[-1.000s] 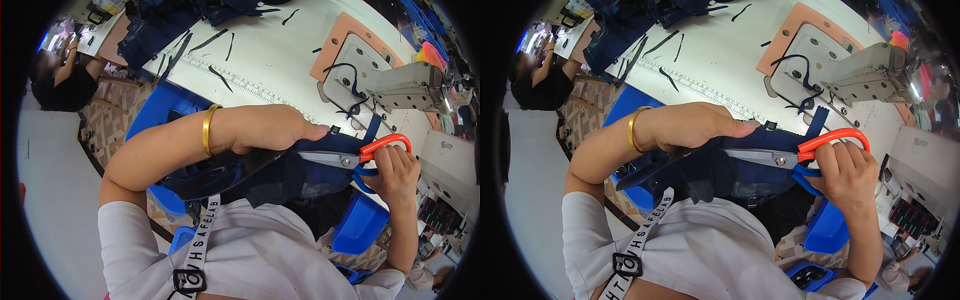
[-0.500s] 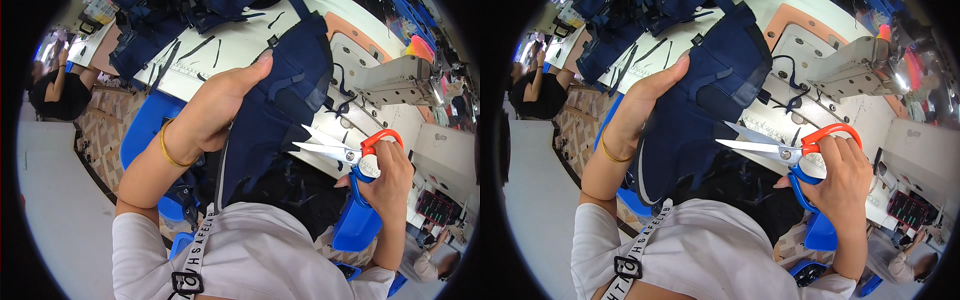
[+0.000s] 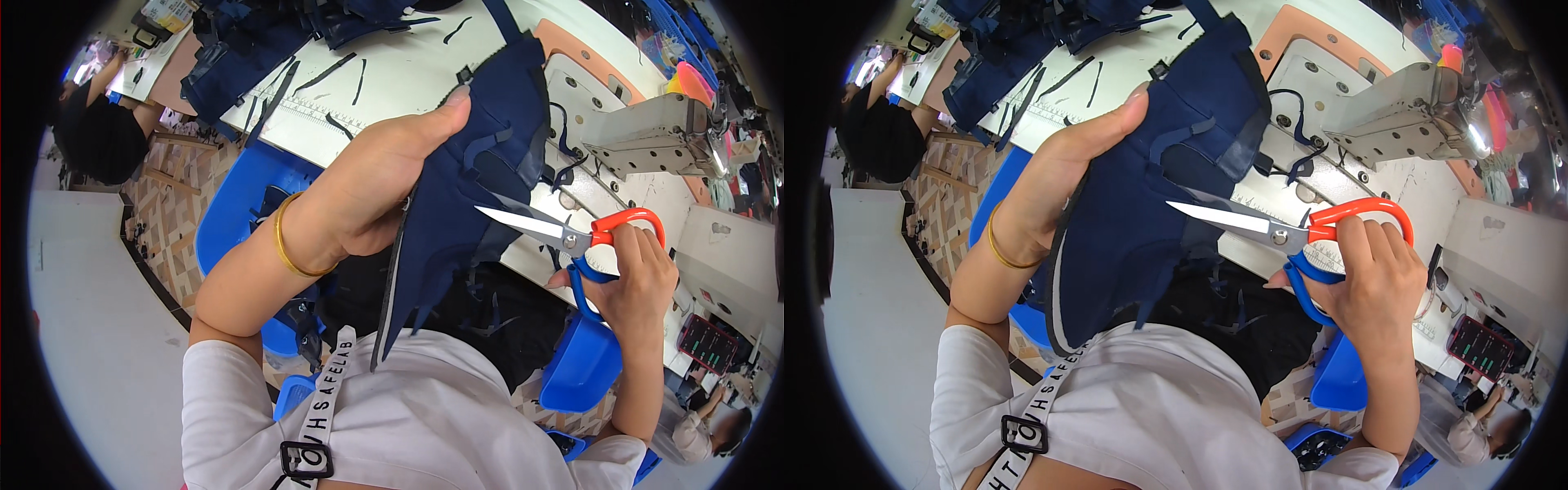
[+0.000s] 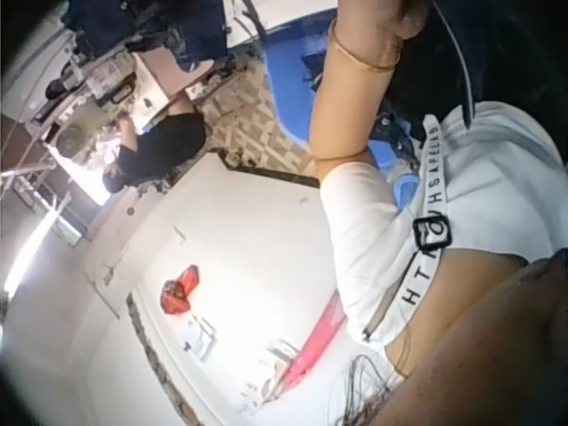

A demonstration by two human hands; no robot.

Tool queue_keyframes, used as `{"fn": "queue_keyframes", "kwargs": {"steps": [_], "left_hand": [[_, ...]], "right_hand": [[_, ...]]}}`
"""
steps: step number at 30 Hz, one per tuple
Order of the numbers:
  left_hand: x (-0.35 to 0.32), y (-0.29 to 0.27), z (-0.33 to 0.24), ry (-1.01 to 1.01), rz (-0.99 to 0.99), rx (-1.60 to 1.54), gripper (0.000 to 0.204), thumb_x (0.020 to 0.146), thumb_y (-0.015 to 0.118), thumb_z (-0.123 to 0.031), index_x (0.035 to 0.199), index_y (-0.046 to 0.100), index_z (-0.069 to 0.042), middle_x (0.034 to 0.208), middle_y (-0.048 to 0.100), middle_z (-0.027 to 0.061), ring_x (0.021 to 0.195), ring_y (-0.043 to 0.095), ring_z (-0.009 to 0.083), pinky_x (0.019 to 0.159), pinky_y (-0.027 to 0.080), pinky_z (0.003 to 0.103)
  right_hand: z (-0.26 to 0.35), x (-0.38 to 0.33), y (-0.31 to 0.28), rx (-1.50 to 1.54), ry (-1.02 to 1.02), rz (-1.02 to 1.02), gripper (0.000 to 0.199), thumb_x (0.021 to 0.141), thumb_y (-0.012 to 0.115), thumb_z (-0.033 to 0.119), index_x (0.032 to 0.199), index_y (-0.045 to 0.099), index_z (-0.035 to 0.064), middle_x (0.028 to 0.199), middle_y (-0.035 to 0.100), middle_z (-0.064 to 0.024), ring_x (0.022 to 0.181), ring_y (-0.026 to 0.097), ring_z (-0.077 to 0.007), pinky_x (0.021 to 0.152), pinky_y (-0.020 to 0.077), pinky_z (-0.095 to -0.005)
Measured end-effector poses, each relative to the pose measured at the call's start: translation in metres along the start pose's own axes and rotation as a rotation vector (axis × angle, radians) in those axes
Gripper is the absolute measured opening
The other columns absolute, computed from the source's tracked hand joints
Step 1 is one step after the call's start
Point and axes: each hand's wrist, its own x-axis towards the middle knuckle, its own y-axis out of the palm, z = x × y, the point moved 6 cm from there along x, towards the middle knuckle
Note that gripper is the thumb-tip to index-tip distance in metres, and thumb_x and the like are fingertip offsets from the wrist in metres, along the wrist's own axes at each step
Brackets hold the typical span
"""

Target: Trimming excess material and thread from shoe upper components using a pair of scissors.

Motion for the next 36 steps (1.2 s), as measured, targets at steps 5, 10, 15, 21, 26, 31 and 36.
{"fn": "queue_keyframes", "kwargs": {"steps": [5,10,15,21,26,31,36], "left_hand": [[-0.004,0.001,0.003,-0.025,-0.058,0.013,0.042,0.096,0.052,-0.04,0.106,0.062,0.0,0.094,0.068,0.006,0.076,0.066,0.013,0.067,0.056,0.026],[-0.001,0.002,0.007,0.031,-0.109,0.057,0.045,0.096,0.051,-0.043,0.101,0.063,0.0,0.093,0.068,0.0057,0.072,0.064,0.0114,0.062,0.053,0.025],[-0.011,0.007,0.005,-0.059,-0.195,0.013,0.046,0.095,0.052,-0.044,0.094,0.063,0.001,0.078,0.064,0.0024,0.065,0.059,0.0094,0.054,0.047,0.024],[-0.016,-0.011,-0.026,0.29,-0.155,0.945,0.028,0.093,0.061,-0.024,0.083,0.065,0.002,0.067,0.053,-0.0064,0.06,0.042,0.0,0.052,0.034,0.017],[-0.012,-0.018,-0.013,0.278,-0.177,0.754,0.024,0.095,0.058,-0.019,0.089,0.065,0.003,0.075,0.062,-0.0026,0.061,0.051,-0.0014,0.052,0.041,0.014],[-0.01,-0.015,-0.008,0.321,-0.049,0.349,0.021,0.096,0.056,-0.017,0.096,0.064,0.002,0.08,0.065,0.0002,0.063,0.057,0.0006,0.056,0.046,0.014],[-0.012,-0.005,-0.006,0.447,-0.163,0.213,0.022,0.096,0.055,-0.016,0.09,0.063,0.003,0.075,0.063,-0.0011,0.063,0.053,0.0,0.054,0.043,0.016]], "right_hand": [[-0.006,-0.006,0.005,-0.014,-0.069,0.003,0.067,0.046,0.085,0.054,0.074,0.051,0.0042,0.059,0.047,-0.0051,0.052,0.05,-0.0218,0.048,0.0397,-0.0313],[0.0,0.0,0.007,-0.038,-0.046,-0.015,0.066,0.047,0.084,0.054,0.073,0.05,0.005,0.058,0.047,-0.0044,0.049,0.048,-0.0202,0.047,0.039,-0.0306],[-0.001,-0.001,0.008,-0.018,-0.083,-0.047,0.059,0.053,0.084,0.052,0.069,0.048,0.008,0.056,0.041,-0.0022,0.047,0.046,-0.018,0.044,0.0349,-0.0306],[0.001,-0.001,0.005,-0.032,-0.036,-0.023,0.059,0.053,0.083,0.053,0.07,0.048,0.0078,0.056,0.043,-0.0027,0.048,0.048,-0.0187,0.044,0.0355,-0.0314],[0.007,0.0,0.009,0.028,-0.04,-0.01,0.059,0.053,0.084,0.052,0.071,0.049,0.0074,0.058,0.044,-0.0033,0.05,0.049,-0.0196,0.045,0.0365,-0.0319],[0.007,-0.009,0.01,0.041,0.018,0.026,0.059,0.053,0.085,0.05,0.074,0.051,0.0065,0.059,0.045,-0.0037,0.051,0.05,-0.0196,0.046,0.0371,-0.0316],[0.017,-0.01,0.013,0.048,0.08,-0.018,0.061,0.051,0.087,0.048,0.076,0.051,0.0051,0.058,0.047,-0.0043,0.049,0.05,-0.0212,0.046,0.0394,-0.0315]]}}
